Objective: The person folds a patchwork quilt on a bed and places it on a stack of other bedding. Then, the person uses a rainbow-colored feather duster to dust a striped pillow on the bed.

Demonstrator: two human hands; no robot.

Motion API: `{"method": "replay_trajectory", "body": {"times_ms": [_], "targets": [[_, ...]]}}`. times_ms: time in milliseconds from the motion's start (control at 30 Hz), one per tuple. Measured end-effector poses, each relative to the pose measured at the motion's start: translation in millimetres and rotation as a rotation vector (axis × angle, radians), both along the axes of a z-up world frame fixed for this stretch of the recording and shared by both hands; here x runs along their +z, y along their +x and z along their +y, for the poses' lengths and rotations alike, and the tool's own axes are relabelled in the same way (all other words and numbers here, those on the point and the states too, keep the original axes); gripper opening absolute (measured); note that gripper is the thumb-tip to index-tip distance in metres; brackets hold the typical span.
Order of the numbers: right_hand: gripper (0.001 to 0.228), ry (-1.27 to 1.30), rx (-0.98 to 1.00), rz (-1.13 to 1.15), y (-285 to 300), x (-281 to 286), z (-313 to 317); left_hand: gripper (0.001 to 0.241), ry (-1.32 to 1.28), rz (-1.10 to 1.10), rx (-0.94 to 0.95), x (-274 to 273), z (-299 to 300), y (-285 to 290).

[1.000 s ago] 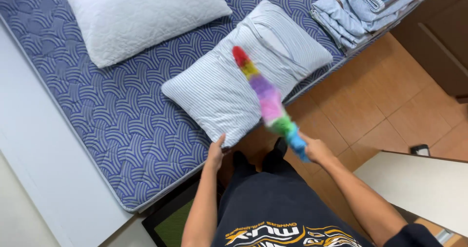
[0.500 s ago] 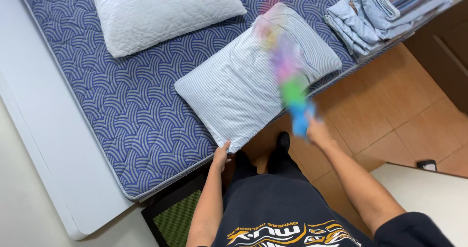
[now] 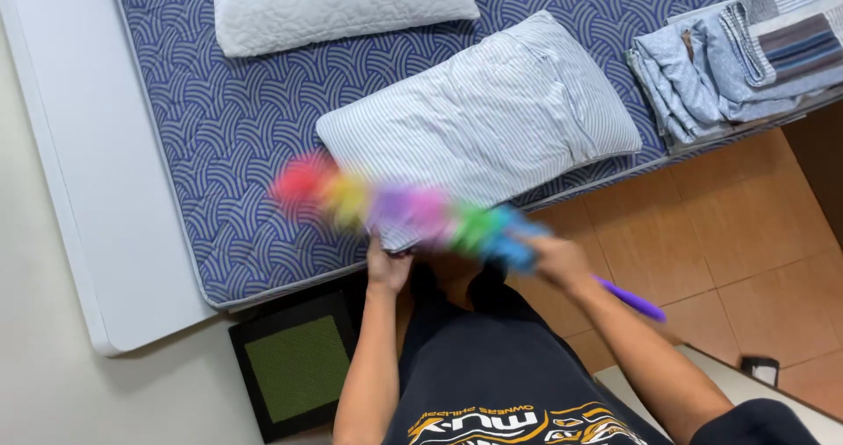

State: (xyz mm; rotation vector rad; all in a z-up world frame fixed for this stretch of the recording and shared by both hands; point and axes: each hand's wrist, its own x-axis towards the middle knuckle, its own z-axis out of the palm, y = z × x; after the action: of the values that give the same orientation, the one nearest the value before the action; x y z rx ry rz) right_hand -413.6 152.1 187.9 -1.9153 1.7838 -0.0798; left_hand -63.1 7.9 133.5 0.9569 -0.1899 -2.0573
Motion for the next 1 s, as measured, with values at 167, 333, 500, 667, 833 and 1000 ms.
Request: {"method": "replay_trajectory", "body": {"times_ms": [167,333,500,667,833,1000], "targets": [[0.064,-0.102,-0.959,0.114,-165.4,-37.2,34.6,0.061,-0.104,0.21,0.047,102.3,-9.4,-44.9],[0.057,-0.189,-0.768,-0.33,-59.5,39.7,13.9,0.06,-0.168,0.175,0.106,63.5,-12.0,-44.2],[0.075,-0.046,0.003,-0.26,7.7,96.6,-11.6,0.055,-0.239,-0.007,0.129,-2.9,19.3,-12.6],[0.07,0.175,-0.776,-0.006,-134.9,13.7,-27.3,0.059,-0.022,-0.212,-0.05,-52.4,42.1,14.3],[0.065,-0.013,-0.838,0.18,-165.4,5.7,-12.8,0.067,0.199,-0.595,-0.183,-125.0,33.9,38.0],[0.063,-0.131,-0.78,0.093,-69.8,1.9,-10.1,0.082,-0.007,-1.05,-0.265,-189.4,-0.5,62.7]]}}
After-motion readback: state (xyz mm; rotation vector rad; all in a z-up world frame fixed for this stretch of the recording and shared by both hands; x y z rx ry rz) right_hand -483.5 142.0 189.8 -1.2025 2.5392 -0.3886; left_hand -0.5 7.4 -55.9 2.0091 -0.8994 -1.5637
